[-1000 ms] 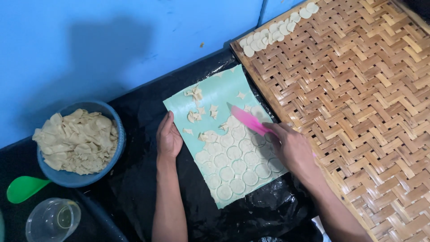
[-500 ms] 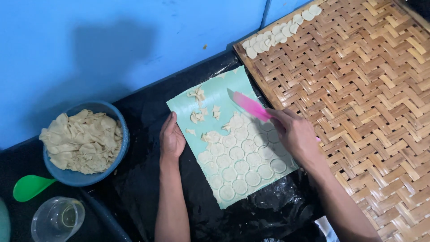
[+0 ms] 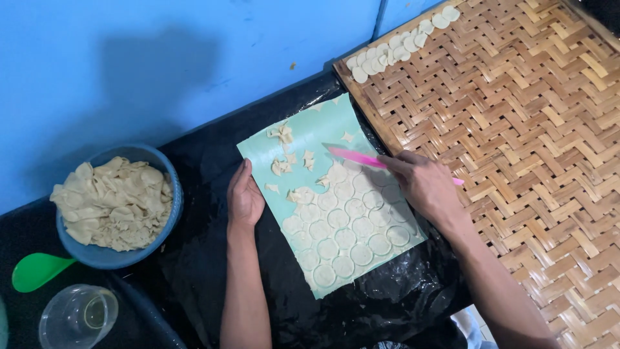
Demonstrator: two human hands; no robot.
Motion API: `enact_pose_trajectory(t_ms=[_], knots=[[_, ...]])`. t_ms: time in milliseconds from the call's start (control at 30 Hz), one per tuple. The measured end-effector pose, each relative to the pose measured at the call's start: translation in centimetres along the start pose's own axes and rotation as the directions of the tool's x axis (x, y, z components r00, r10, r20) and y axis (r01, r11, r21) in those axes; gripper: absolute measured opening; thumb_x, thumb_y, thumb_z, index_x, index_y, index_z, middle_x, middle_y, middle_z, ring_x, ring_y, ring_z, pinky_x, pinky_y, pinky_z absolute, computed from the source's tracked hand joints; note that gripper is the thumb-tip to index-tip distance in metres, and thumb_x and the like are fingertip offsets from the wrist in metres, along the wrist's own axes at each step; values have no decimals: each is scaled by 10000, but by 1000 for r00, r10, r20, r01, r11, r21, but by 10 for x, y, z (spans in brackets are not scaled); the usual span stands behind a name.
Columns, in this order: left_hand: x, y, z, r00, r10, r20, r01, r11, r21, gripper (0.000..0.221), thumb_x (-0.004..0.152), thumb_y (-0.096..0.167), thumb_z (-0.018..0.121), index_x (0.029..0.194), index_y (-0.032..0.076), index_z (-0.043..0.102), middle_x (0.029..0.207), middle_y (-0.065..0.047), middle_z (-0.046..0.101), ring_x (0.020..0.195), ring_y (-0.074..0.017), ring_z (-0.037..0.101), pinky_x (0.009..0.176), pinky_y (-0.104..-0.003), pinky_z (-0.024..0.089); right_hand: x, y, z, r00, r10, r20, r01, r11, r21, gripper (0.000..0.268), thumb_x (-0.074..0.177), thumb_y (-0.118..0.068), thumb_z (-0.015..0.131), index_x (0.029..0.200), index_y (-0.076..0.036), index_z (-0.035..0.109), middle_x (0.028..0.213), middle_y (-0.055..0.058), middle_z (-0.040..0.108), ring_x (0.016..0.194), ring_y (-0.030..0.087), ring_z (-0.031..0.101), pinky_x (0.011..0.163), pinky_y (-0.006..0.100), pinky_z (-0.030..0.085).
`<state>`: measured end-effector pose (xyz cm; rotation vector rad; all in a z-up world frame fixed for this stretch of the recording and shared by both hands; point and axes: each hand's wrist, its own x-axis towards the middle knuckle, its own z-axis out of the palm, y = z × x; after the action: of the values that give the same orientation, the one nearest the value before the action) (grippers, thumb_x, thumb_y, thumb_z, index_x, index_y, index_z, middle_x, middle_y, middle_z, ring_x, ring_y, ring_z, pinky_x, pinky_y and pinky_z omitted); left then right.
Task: Arranging small circular pieces of dough onto a woven bamboo drying tray.
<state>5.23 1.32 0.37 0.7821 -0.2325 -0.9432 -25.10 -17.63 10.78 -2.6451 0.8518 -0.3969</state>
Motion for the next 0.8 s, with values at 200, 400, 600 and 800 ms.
enact_pose_trajectory(t_ms=[200, 400, 600, 800], knots=[[0, -1, -2, 999, 1, -43, 1, 999, 45, 390, 1094, 260, 482, 1343, -26, 575, 1305, -138, 668, 1226, -203, 625, 1093, -356, 458, 4, 0, 6, 990, 75, -116, -71, 997, 33, 301, 936, -170, 666, 1222, -170, 758, 1023, 90, 745, 800, 339, 721, 696, 460, 573], [0, -1, -1, 1000, 11, -1, -11, 1000, 19, 386, 1093, 259, 487, 1343, -21, 577, 1301, -145, 672, 1221, -203, 627, 1090, -355, 463, 3, 10, 8, 984, 146, -107, -127, 978, 166, 282, 946, -164, 664, 1206, -107, 757, 1003, 156, 749, 792, 351, 733, 741, 458, 584], [6, -8, -16, 1000, 18, 23, -18, 999, -28, 356, 1116, 229, 493, 1351, -27, 572, 1315, -138, 667, 1224, -205, 624, 1097, -355, 457, -12, 12, 9, 968, 187, -166, -173, 980, 95, 283, 952, -185, 673, 1205, -95, 761, 1062, 177, 745, 800, 365, 726, 744, 461, 579], [0, 0, 0, 1000, 6, 5, -6, 1000, 15, 382, 1099, 251, 477, 1347, -21, 579, 1303, -136, 673, 1215, -201, 634, 1085, -352, 470, -27, -13, -12, 971, 239, 6, -238, 967, 94, 298, 922, -224, 690, 1203, -152, 759, 923, 135, 744, 757, 328, 729, 716, 450, 577]])
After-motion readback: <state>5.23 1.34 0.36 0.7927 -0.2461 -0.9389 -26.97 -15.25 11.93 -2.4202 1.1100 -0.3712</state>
